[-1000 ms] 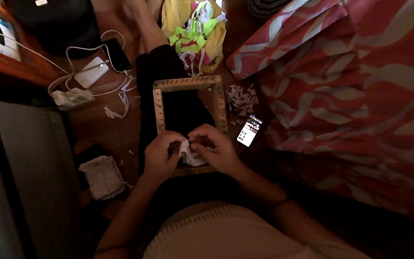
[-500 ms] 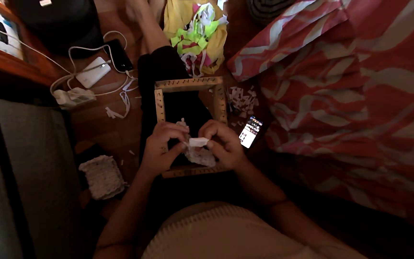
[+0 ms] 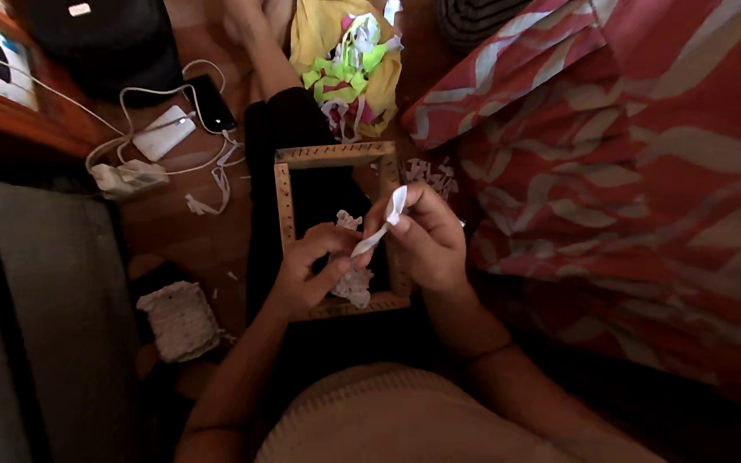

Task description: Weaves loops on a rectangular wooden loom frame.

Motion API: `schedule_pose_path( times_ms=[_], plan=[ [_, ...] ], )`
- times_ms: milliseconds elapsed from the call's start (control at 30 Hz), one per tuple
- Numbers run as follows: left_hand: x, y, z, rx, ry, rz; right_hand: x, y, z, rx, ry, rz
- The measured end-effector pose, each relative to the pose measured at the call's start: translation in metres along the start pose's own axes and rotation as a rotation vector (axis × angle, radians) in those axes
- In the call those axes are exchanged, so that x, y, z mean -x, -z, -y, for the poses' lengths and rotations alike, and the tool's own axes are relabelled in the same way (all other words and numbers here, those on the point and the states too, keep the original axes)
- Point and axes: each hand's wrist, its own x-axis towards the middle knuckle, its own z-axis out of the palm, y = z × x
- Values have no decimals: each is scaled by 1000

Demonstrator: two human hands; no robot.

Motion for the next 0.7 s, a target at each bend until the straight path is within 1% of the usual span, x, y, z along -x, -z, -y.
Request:
schedule_pose_path(
  times_ms=[133, 233, 367, 433, 533, 600, 633, 700],
  plan=[
    [2, 0, -3, -12, 127, -28, -6, -2, 4, -61, 31, -27],
    [4, -1, -4, -9, 125, -43, -10, -5, 5, -42, 51, -45],
    [5, -4, -9, -65, 61, -57, -18, -10, 5, 1, 43, -72],
    [1, -11, -17, -133, 70, -143, -23, -16, 9, 34, 53, -49],
    [-7, -18, -29, -140, 156, -326, -37, -24, 11, 109, 78, 16],
    [-12, -16, -31, -67, 254, -422, -46, -20, 5, 233, 127, 27],
    [-14, -13, -32, -23, 316, -465, -49, -15, 0, 319, 157, 7],
    [-20, -7, -32, 89, 380, -513, -47, -2, -9, 458, 218, -30]
  ],
)
